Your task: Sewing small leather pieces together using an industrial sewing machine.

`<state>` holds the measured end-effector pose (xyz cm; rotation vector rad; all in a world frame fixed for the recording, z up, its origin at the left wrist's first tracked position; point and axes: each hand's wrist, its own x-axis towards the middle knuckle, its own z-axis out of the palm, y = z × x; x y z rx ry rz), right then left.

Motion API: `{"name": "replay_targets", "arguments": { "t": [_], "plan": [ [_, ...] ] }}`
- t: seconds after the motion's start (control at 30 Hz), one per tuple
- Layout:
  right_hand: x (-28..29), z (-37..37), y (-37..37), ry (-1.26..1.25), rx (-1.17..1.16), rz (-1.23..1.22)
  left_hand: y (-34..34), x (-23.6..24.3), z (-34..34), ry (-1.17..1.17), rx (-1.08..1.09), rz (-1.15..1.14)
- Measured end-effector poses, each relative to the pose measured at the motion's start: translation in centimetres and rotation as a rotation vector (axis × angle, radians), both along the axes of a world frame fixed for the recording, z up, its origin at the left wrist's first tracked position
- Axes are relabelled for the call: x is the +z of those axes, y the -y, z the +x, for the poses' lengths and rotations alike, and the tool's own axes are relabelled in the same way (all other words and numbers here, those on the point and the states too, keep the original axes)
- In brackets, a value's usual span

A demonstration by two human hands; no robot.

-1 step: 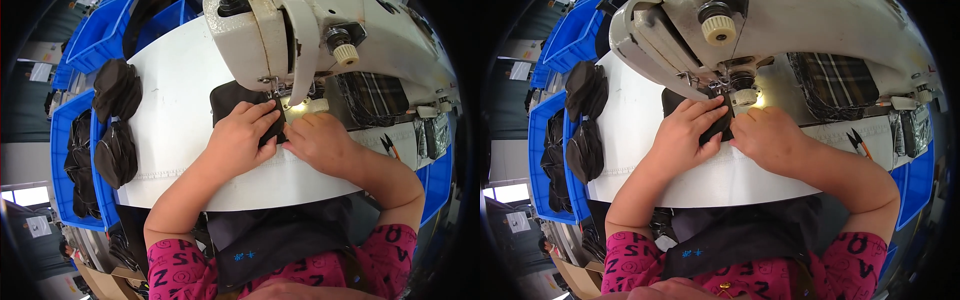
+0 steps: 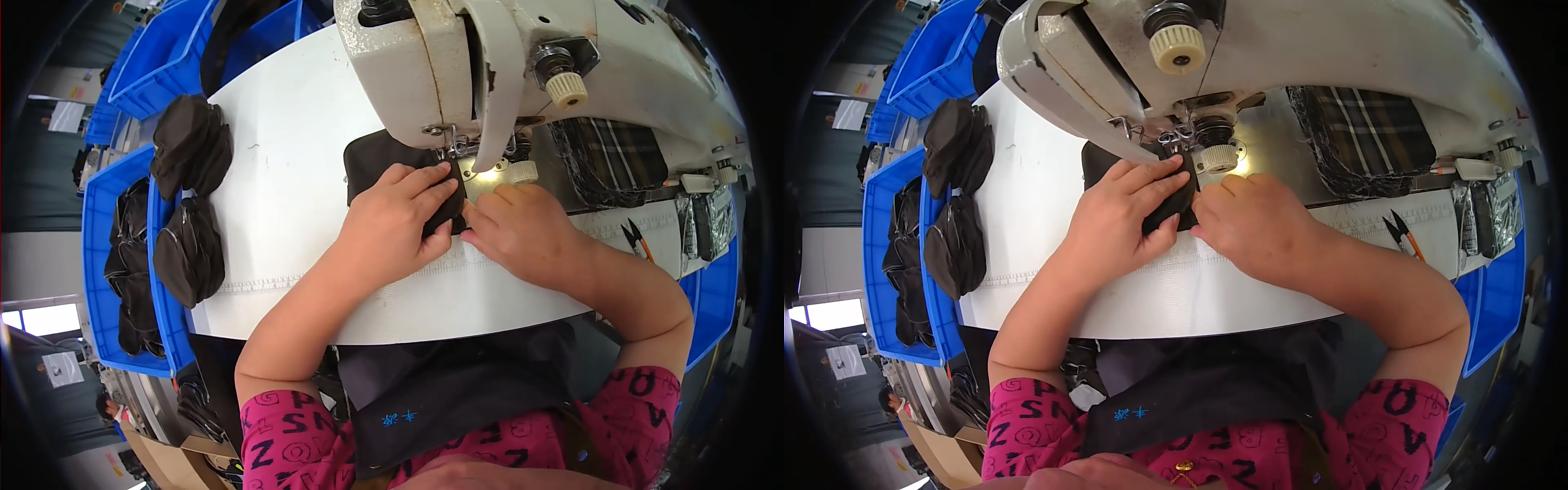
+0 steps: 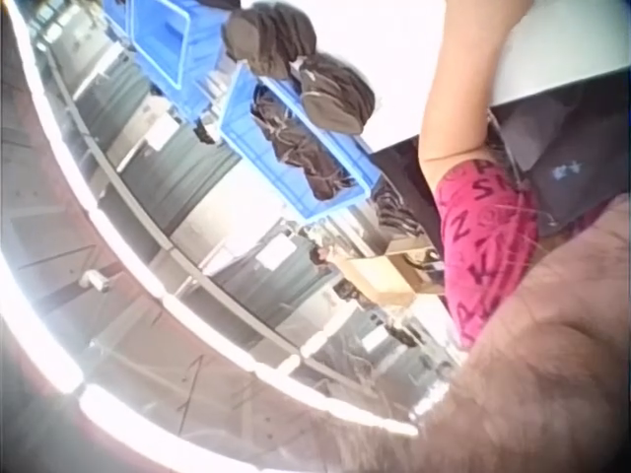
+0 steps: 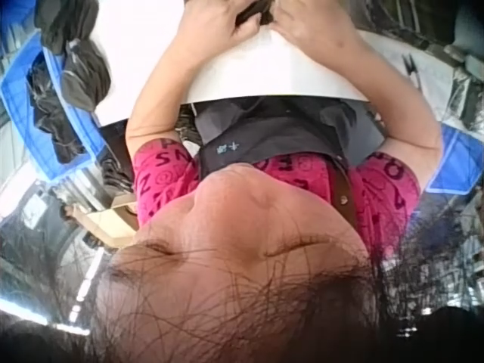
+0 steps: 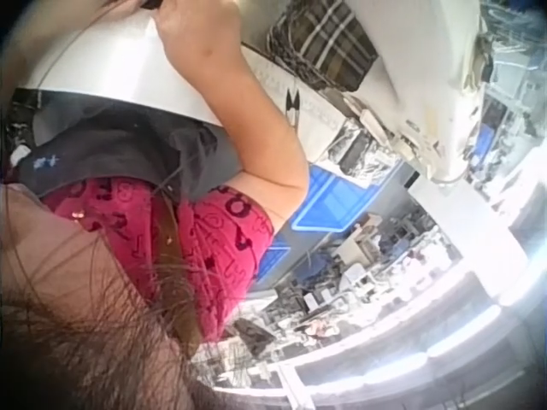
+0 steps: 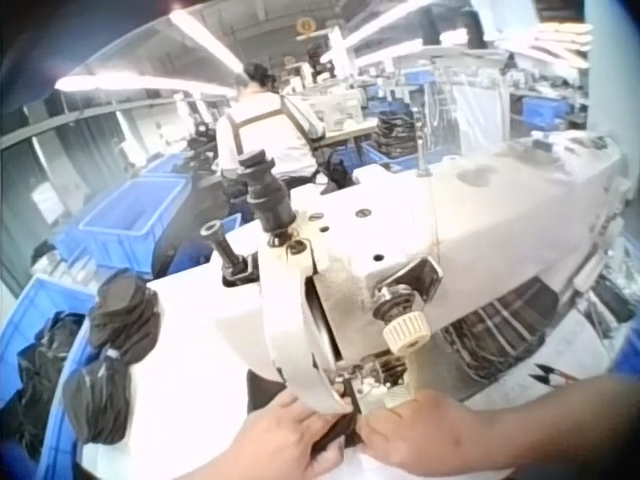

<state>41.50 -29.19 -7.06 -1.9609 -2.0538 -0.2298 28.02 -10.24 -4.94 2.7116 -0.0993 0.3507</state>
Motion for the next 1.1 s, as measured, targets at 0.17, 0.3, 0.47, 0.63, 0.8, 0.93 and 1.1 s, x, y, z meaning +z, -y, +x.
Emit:
{"name": "replay_targets", "arguments": {
  "t": [0.17,0.3,0.47,0.63,0.8,0.93,1.1],
  "plan": [
    [-0.2,0.1,-0.5,-0.053,-0.021,0.039,-1.2,-0.4,0.5,0.051,0.006,0.056],
    [-0.3,0.5,-0.2,-0.061,0.006,0.013,-2.1,0.8,0.6,-0.053,-0.046,-0.022],
    [-0.3,0.9,-0.2,-0.105,0.058,0.025,-2.7,1.5,1.0,-0.173,-0.081,-0.088],
    [-0.1,0.9,-0.3,-0.086,0.066,0.029,-2.5,0.8,1.1,-0.212,-0.046,-0.131],
    [-0.5,0.9,-0.3,-0.092,0.061,0.015,-2.3,0.2,1.1,-0.152,-0.034,-0.116],
    [-0.3,0.8,-0.4,-0.122,0.057,0.008,-2.3,0.0,1.0,-0.131,-0.029,-0.112],
    [-0.5,0.7,-0.8,-0.11,0.005,0.036,-2.2,0.1,1.3,-0.09,0.023,-0.079]
  ]
}}
